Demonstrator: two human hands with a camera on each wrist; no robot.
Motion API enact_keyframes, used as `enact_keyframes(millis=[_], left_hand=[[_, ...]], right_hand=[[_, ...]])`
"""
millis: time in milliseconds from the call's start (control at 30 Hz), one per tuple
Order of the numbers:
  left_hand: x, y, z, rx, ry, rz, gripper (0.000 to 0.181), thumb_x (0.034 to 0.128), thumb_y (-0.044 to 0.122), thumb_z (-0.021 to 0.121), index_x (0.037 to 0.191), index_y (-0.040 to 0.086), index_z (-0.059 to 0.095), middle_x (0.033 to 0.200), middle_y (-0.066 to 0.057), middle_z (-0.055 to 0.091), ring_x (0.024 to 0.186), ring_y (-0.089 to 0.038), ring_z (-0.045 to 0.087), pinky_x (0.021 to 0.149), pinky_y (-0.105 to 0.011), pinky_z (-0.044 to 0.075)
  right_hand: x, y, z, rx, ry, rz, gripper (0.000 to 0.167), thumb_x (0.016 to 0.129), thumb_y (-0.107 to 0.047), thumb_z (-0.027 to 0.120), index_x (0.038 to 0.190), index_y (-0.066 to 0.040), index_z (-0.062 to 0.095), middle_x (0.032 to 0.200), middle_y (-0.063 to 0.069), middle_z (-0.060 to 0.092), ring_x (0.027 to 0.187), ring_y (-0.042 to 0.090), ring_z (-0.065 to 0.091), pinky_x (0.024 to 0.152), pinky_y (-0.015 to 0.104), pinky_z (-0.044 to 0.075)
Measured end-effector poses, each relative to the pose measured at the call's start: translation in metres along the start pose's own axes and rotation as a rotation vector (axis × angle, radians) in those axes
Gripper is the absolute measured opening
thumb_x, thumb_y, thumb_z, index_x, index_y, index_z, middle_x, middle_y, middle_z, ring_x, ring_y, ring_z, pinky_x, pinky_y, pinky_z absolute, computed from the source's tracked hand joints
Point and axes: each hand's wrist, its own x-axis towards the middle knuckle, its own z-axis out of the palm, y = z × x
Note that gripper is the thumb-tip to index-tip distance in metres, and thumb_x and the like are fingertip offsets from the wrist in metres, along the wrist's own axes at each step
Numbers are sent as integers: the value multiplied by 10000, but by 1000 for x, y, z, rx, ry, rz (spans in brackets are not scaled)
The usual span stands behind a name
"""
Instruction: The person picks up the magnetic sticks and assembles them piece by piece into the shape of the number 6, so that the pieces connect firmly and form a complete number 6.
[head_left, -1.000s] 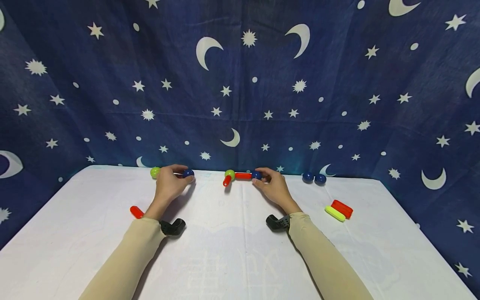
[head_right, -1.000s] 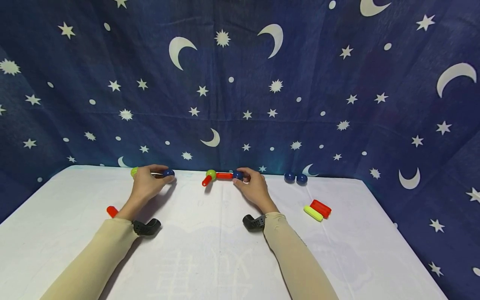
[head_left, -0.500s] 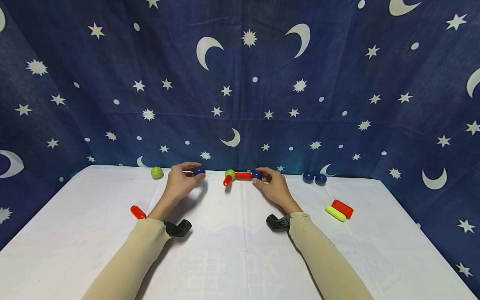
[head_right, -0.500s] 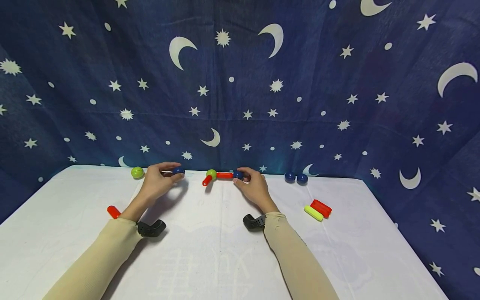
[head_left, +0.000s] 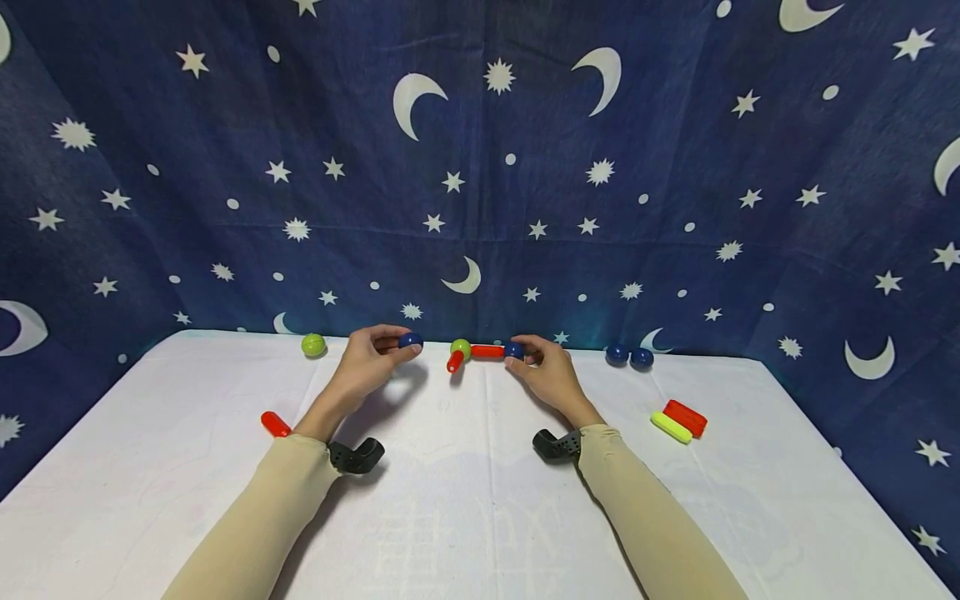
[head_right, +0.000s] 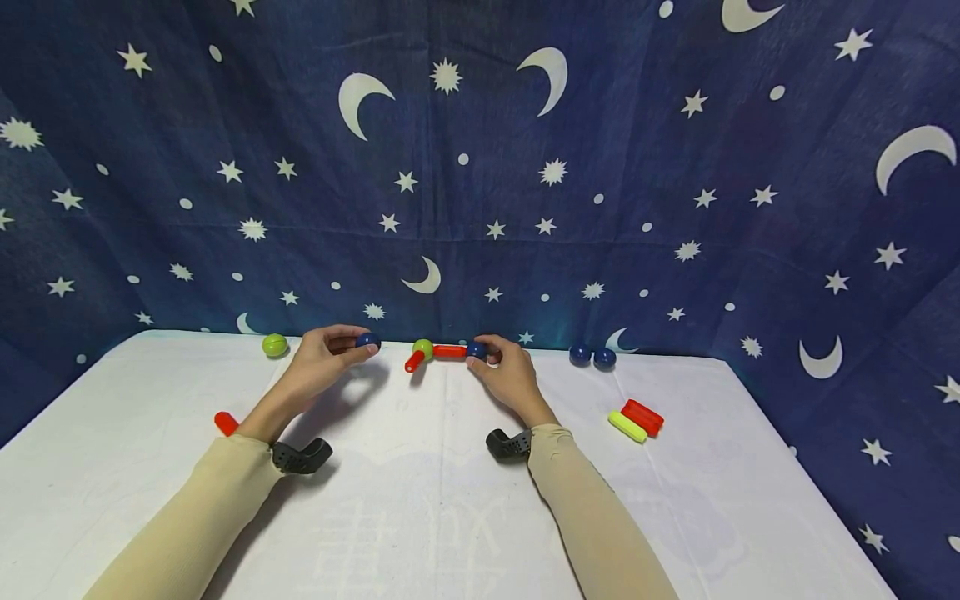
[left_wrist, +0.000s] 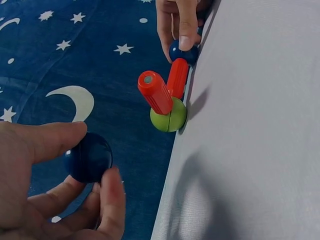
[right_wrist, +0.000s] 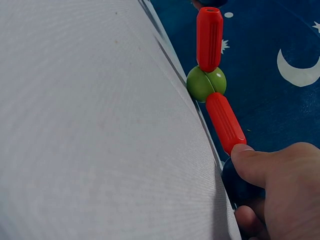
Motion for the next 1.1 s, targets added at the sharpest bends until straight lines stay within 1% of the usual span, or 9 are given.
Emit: enact_keyframes(millis=[167, 233, 367, 533, 600, 667, 800, 867, 1100], left_hand=[[0, -2, 1, -41, -59, 20, 460, 939, 165, 738, 1327, -47, 611, 1181, -194, 649, 1012, -240, 645, 884, -332, 515], [0, -2, 1, -71, -78, 16, 465, 935, 155, 740, 1334, -45, 608, 1178, -192, 648, 1002, -239, 668, 904, -367, 524], [-1, -1, 2, -139, -109, 12, 469, 927, 113, 744, 1337, -63, 600, 1134, -179, 652, 974, -236, 693, 893, -346, 547], [-1, 0, 2, -206, -169, -7, 463, 915, 67, 746, 1326, -83, 596, 1078, -148, 675, 948, -217, 698, 855, -265, 547], [-1, 0, 2, -205, -206, -23, 471, 914, 80, 752, 1330, -72, 594, 1080, -144, 687, 981, -263, 706, 863, -264, 539], [-2, 0, 2, -174, -239, -36, 479, 907, 112, 768, 1329, -48, 607, 1071, -130, 689, 1005, -281, 691, 869, -270, 522], [-3, 0, 4, -116, -297, -37, 491, 885, 156, 793, 1314, -20, 633, 1043, -103, 674, 973, -230, 645, 863, -310, 494], [-4, -1, 7, -106, -316, -33, 486, 875, 159, 800, 1301, -15, 644, 1030, -93, 669, 951, -207, 621, 852, -324, 492], [-5, -3, 15, -108, -360, -23, 430, 872, 137, 793, 1265, 5, 675, 1029, -75, 674, 937, -210, 612, 828, -338, 502]], right_hand=[[0, 0, 0, 2, 0, 2, 400, 924, -186, 759, 1303, -85, 677, 1034, 101, 656, 898, 225, 574, 787, 353, 466], [0, 0, 0, -1, 1, -2, 399, 926, -181, 757, 1304, -81, 676, 1034, 104, 657, 898, 227, 576, 790, 357, 467], [0, 0, 0, -5, -2, 0, 398, 931, -191, 754, 1307, -88, 675, 1038, 103, 653, 903, 228, 576, 795, 355, 468], [0, 1, 0, -5, -3, -3, 404, 928, -193, 756, 1308, -84, 674, 1046, 107, 658, 903, 230, 578, 790, 345, 470], [0, 1, 0, -8, 1, -8, 404, 924, -188, 759, 1305, -82, 675, 1049, 106, 664, 897, 225, 581, 784, 335, 473], [1, 1, 0, -11, 2, -13, 405, 924, -186, 759, 1305, -78, 675, 1052, 107, 668, 894, 220, 583, 779, 331, 472], [1, 1, 0, -6, 0, -10, 399, 927, -191, 756, 1303, -84, 676, 1058, 111, 667, 899, 229, 583, 787, 343, 473], [1, 0, 0, -2, -3, -6, 398, 929, -192, 756, 1304, -87, 676, 1059, 112, 663, 904, 234, 581, 792, 350, 471], [-1, -1, -1, 2, 1, -8, 404, 920, -182, 767, 1302, -86, 678, 1037, 100, 654, 890, 224, 569, 771, 340, 453]])
